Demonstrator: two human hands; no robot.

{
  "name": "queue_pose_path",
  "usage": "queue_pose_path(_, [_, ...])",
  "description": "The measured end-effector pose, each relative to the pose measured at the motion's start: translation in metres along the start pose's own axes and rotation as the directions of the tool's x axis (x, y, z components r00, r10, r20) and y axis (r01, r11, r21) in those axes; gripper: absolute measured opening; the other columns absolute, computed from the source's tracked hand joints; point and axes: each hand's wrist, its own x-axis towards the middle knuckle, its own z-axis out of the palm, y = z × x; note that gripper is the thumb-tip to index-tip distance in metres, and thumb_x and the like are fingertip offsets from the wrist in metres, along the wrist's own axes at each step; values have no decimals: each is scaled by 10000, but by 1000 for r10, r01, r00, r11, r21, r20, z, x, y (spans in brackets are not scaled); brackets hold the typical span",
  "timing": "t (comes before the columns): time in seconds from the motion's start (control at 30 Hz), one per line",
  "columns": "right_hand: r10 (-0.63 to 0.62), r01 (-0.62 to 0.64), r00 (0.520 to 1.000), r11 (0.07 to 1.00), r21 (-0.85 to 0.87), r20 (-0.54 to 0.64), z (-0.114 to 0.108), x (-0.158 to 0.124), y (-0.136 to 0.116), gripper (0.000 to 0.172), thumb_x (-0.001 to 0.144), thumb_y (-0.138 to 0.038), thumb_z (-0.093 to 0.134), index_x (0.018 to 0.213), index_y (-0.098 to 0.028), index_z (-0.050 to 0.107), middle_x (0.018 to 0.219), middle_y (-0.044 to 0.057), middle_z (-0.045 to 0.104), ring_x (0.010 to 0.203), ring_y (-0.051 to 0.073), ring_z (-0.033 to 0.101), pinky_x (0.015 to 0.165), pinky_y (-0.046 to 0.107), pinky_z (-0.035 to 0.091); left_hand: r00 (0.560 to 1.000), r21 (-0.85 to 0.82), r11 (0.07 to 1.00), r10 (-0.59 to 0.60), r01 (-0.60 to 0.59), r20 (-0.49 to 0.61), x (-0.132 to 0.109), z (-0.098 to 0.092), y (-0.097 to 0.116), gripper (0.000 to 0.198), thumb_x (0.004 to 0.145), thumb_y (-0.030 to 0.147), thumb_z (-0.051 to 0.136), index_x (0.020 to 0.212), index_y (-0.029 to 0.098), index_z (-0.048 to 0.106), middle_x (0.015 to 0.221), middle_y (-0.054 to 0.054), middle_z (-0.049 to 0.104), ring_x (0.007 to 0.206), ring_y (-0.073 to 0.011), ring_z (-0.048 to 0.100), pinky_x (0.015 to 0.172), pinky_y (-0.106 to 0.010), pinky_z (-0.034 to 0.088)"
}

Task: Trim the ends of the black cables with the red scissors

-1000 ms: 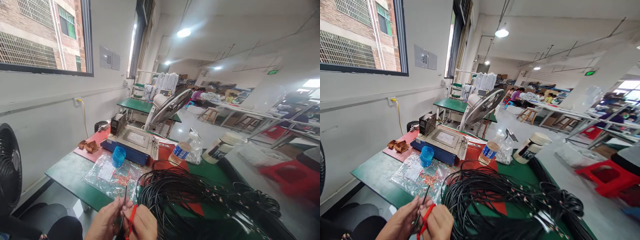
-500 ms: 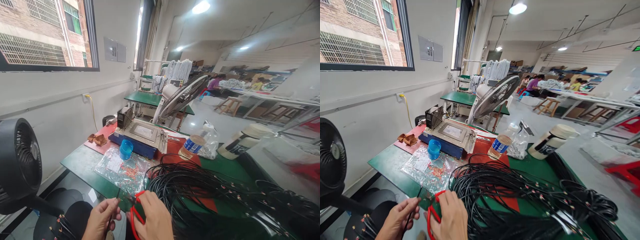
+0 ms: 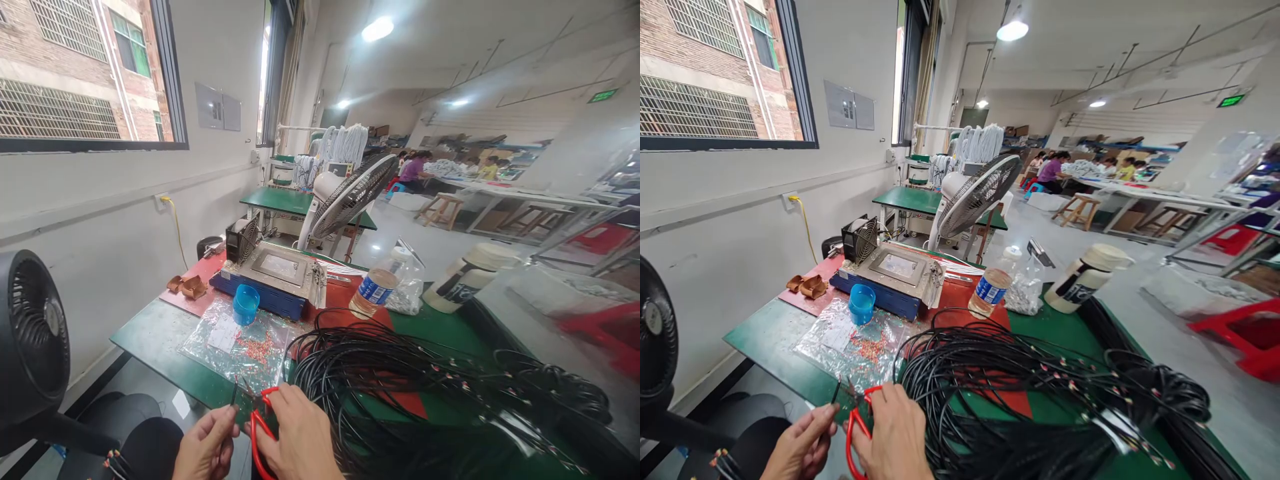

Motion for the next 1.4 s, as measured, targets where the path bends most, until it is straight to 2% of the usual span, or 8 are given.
queue_pose_path(0.17, [35, -33, 998, 999, -36, 56, -4, 8, -3, 117, 757, -329, 560, 784, -224, 606, 811, 6, 620, 786, 172, 548, 641, 251, 310, 1000, -8, 1000, 8, -8, 3, 1, -1, -2, 390, 472, 480, 758, 493, 121, 605, 305, 80, 315, 296, 16, 168, 347, -161, 62])
queue_pose_path(0.33, [176, -167, 984, 972, -163, 40, -13, 24, -5, 248, 837, -340, 446, 729, -197, 617, 738, 29, 629, 675, 153, 573, 572, 250, 278, 999, -3, 999, -47, 47, 20, 4, -9, -5, 370, 535, 462, 731, 486, 123, 591, 291, 91, 280, 285, 22, 143, 332, -154, 61])
queue_pose_path(0.6, [-49, 57, 993, 996, -69, 107, 4, 8, -5, 114, 749, -326, 578, 804, -231, 609, 823, 0, 627, 785, 168, 555, 631, 248, 319, 996, -113, 994, -22, 13, -81, 9, -17, -11, 387, 461, 431, 786, 594, 100, 636, 460, 21, 509, 295, 37, 225, 298, -124, 125])
queue_pose_path(0.7, [-42, 67, 983, 988, -136, 178, 12, 4, -8, 138, 737, -316, 590, 834, -221, 615, 855, 19, 629, 818, 198, 559, 637, 267, 352, 991, -117, 993, -36, 21, -129, 5, -21, -14, 411, 417, 446, 798, 579, 105, 636, 435, 18, 517, 289, 30, 241, 281, -117, 140])
queue_pose_path(0.8, [-19, 74, 968, 974, -216, 248, 15, 4, -15, 160, 747, -315, 578, 850, -202, 624, 874, 46, 628, 834, 224, 565, 633, 288, 384, 980, -132, 991, -49, 23, -193, 1, -26, -19, 445, 361, 418, 823, 628, 104, 654, 470, -9, 563, 321, -3, 332, 274, -116, 191])
queue_pose_path(0.93, [-24, 101, 950, 967, -233, 310, 16, 5, -23, 188, 770, -328, 549, 864, -188, 633, 873, 66, 631, 841, 229, 575, 650, 297, 415, 962, -159, 985, -109, 71, -248, -6, -29, -23, 413, 392, 352, 831, 675, 100, 665, 506, -18, 576, 381, -37, 421, 312, -124, 289])
queue_pose_path(1.1, [0, 116, 929, 949, -292, 369, 17, 6, -30, 227, 779, -315, 528, 874, -152, 655, 855, 108, 641, 831, 254, 596, 646, 320, 439, 973, -211, 974, -120, 78, -196, -10, -26, -21, 400, 428, 327, 825, 704, 83, 668, 531, -21, 576, 403, -28, 420, 325, -114, 276])
queue_pose_path(1.4, [27, 111, 919, 939, -324, 393, 19, 12, -39, 248, 775, -287, 514, 876, -123, 671, 831, 146, 649, 797, 277, 618, 635, 333, 440, 981, -246, 966, -121, 81, -154, -10, -27, -25, 376, 498, 337, 792, 735, 76, 663, 550, -4, 541, 412, -20, 395, 334, -115, 248])
